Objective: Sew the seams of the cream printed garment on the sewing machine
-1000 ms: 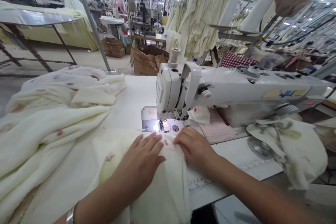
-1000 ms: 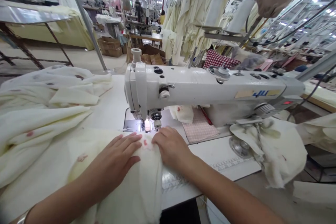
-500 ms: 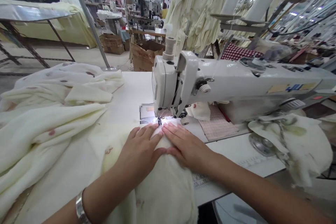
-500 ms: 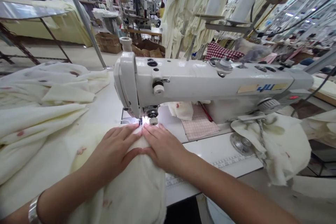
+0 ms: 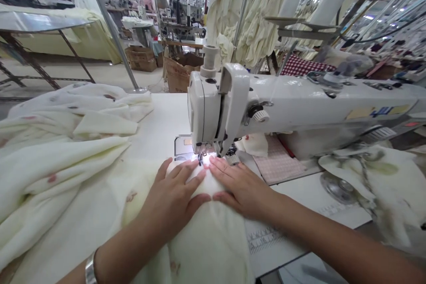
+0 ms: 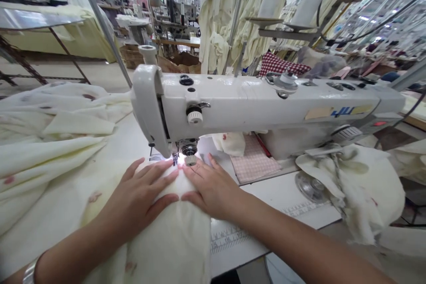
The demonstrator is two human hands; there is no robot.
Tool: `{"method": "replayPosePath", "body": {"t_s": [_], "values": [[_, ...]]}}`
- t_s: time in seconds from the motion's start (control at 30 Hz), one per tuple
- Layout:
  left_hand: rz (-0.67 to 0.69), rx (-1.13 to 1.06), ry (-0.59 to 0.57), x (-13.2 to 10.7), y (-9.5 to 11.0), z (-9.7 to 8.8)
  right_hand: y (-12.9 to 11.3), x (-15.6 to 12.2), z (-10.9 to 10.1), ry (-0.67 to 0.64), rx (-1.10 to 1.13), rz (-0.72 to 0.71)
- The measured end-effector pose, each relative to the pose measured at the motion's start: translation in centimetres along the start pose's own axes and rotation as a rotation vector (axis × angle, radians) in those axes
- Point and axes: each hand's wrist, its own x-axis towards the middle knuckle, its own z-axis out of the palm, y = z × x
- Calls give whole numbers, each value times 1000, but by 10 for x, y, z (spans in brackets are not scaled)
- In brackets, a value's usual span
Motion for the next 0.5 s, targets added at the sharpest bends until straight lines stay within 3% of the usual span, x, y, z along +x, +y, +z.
{"method": "replayPosePath", "body": {"t_s": [0.37, 0.5], "values": [[-81, 29, -61, 22, -15, 10, 9, 18, -10, -50, -69, 79], [-81, -8, -55, 26, -18, 10, 10, 21, -10, -12, -117, 68]]}}
